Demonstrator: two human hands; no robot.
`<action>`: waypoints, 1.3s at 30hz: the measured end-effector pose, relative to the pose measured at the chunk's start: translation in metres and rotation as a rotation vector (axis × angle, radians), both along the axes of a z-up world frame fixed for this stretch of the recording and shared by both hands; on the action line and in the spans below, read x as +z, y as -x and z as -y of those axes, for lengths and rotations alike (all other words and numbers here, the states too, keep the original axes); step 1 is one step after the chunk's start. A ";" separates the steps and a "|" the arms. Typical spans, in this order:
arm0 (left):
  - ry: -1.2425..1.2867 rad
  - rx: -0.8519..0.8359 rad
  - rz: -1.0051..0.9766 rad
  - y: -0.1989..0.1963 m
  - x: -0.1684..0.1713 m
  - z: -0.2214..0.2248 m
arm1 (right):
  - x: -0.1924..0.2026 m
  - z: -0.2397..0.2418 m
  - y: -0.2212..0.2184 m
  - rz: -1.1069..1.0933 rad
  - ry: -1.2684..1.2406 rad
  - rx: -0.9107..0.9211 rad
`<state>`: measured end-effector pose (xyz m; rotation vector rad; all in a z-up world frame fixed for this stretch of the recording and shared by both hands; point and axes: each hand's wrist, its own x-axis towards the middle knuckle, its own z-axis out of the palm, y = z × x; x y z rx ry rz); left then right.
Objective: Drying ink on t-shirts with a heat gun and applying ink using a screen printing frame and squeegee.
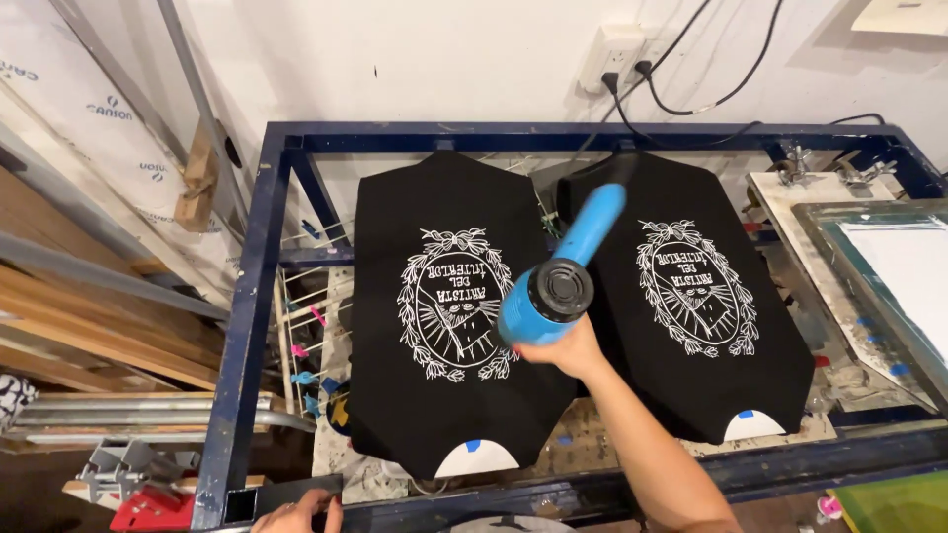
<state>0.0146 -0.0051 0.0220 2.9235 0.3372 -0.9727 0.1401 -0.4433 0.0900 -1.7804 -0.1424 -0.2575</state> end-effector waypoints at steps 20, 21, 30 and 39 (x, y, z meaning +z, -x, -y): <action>0.085 0.016 0.019 0.004 0.007 -0.001 | 0.020 -0.092 -0.051 -0.011 0.073 0.160; 0.101 -0.001 0.046 0.003 0.005 -0.002 | 0.018 -0.098 -0.060 0.024 0.044 0.024; 0.082 0.026 0.007 0.003 -0.002 -0.002 | 0.020 -0.121 -0.102 0.136 -0.017 0.074; 0.076 0.004 0.015 0.004 -0.032 -0.007 | 0.007 -0.128 -0.145 0.050 -0.059 0.043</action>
